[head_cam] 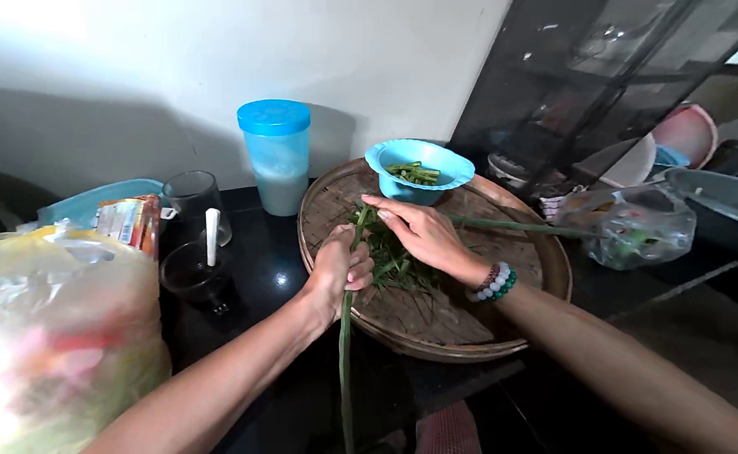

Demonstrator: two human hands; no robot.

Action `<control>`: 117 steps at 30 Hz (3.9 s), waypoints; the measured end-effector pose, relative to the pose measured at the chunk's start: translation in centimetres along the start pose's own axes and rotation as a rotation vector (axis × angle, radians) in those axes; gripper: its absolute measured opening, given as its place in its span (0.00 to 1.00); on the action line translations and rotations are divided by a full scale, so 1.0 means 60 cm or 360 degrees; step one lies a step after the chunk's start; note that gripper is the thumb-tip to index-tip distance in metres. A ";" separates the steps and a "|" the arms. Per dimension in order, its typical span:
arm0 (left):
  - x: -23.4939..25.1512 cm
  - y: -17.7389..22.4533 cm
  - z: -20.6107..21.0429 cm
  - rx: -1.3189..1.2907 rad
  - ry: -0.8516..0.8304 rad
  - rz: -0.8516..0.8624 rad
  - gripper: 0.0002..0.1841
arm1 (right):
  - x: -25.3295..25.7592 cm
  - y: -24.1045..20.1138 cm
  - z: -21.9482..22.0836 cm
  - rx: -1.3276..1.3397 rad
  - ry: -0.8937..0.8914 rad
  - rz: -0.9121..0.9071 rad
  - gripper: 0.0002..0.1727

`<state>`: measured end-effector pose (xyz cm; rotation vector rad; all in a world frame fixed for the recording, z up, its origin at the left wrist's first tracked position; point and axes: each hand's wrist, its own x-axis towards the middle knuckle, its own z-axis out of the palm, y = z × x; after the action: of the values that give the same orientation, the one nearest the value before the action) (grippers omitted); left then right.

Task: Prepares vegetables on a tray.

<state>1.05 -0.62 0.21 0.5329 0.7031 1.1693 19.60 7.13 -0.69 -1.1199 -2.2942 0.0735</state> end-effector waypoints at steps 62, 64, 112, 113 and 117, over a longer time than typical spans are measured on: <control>0.004 -0.007 0.012 0.0297 0.0141 0.0066 0.19 | -0.002 -0.009 -0.005 -0.0018 -0.0024 -0.0227 0.23; 0.001 -0.010 0.012 0.0331 0.0107 0.0024 0.18 | 0.001 0.007 -0.007 0.0016 -0.0041 -0.0095 0.23; 0.001 -0.021 0.001 0.0701 -0.0110 0.0319 0.08 | 0.007 -0.078 -0.032 0.0155 -0.0222 0.0277 0.34; 0.001 -0.019 0.002 0.0694 -0.0119 0.0304 0.09 | 0.008 -0.074 -0.038 0.0203 -0.0209 0.0282 0.33; 0.001 -0.015 0.003 0.0616 -0.0134 0.0273 0.13 | 0.010 -0.049 -0.066 0.0326 -0.0008 0.0143 0.25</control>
<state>1.77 -0.83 -0.28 0.9776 0.8283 1.1660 19.31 4.88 3.73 -1.1158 -2.1827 0.3389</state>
